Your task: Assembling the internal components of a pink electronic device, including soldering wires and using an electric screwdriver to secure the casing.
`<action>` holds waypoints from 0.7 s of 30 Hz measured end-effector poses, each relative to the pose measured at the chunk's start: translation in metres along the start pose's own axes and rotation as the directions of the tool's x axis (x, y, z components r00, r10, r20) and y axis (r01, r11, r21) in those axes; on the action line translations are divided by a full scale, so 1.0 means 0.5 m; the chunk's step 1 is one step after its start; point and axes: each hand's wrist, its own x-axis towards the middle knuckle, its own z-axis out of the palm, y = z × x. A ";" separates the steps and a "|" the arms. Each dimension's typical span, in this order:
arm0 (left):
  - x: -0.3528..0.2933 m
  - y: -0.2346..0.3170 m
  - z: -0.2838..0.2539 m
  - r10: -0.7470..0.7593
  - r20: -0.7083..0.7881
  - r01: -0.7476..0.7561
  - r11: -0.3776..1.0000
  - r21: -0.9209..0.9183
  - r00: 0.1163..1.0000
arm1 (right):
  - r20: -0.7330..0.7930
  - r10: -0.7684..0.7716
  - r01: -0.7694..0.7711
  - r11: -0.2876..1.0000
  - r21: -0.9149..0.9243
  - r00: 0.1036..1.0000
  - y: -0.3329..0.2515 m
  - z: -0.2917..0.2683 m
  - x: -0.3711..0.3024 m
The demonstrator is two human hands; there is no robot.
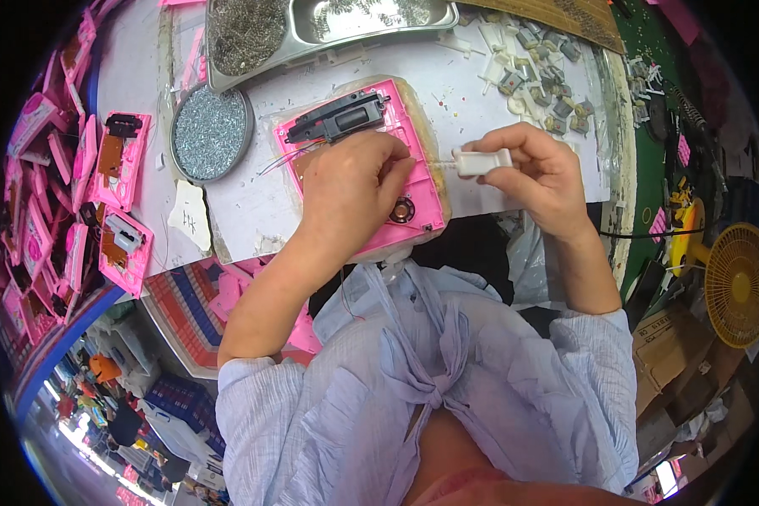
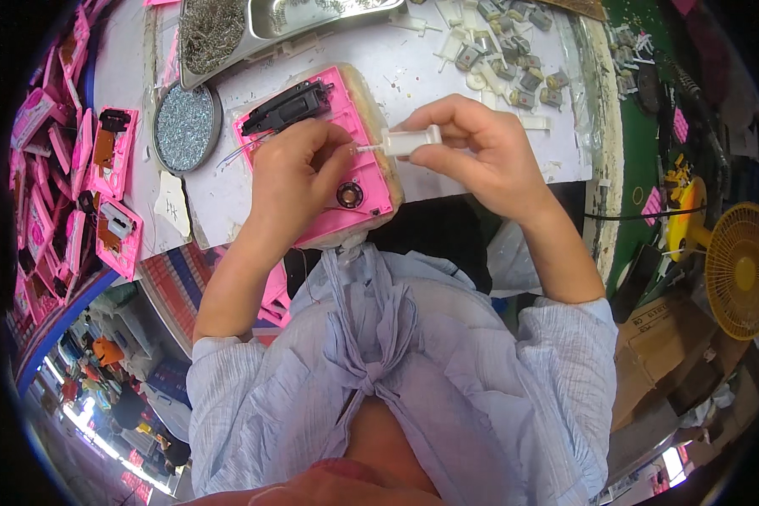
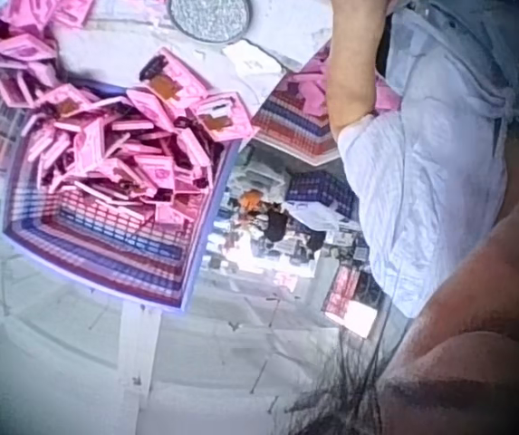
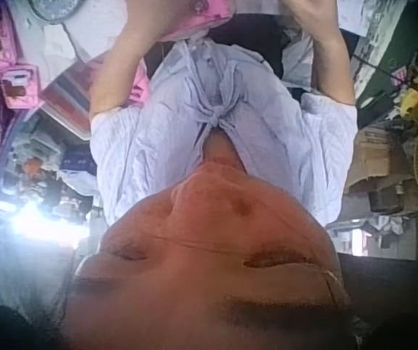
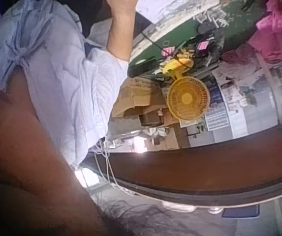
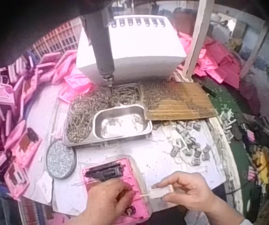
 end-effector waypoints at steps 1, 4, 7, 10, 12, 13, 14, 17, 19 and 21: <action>-0.002 0.000 0.001 0.022 -0.022 -0.022 1.000 0.007 1.000 | 0.021 -0.050 0.052 0.989 -0.135 0.999 -0.005 -0.003 0.011; -0.014 -0.008 -0.005 -0.015 -0.126 -0.002 0.991 -0.134 0.992 | 0.192 -0.273 0.331 0.837 -0.436 0.943 -0.010 -0.012 0.045; -0.049 -0.022 -0.032 -0.034 -0.197 0.014 0.995 -0.103 0.980 | 0.296 -0.332 0.445 0.662 -0.603 0.895 -0.016 0.000 0.054; -0.076 -0.041 -0.029 -0.030 -0.253 -0.010 0.988 -0.153 0.967 | 0.321 -0.378 0.494 0.601 -0.629 0.868 -0.002 0.023 0.069; -0.082 -0.044 -0.026 -0.010 -0.280 -0.035 0.987 -0.155 0.960 | 0.359 -0.413 0.544 0.553 -0.631 0.837 0.004 0.037 0.083; -0.081 -0.041 -0.023 -0.019 -0.282 -0.031 0.985 -0.172 0.959 | 0.390 -0.420 0.569 0.512 -0.644 0.820 0.001 0.042 0.090; -0.081 -0.039 -0.019 -0.027 -0.283 -0.028 0.982 -0.189 0.959 | 0.421 -0.424 0.592 0.469 -0.655 0.802 -0.002 0.046 0.097; -0.080 -0.048 -0.009 -0.002 -0.307 -0.062 0.978 -0.199 0.952 | 0.503 -0.415 0.652 0.450 -0.611 0.758 -0.006 0.055 0.112; -0.080 -0.045 -0.010 -0.032 -0.294 -0.038 0.973 -0.229 0.955 | 0.511 -0.423 0.664 0.475 -0.577 0.748 0.001 0.053 0.119; -0.078 -0.040 -0.012 -0.055 -0.281 -0.017 0.969 -0.247 0.958 | 0.502 -0.436 0.665 0.500 -0.555 0.747 0.012 0.050 0.119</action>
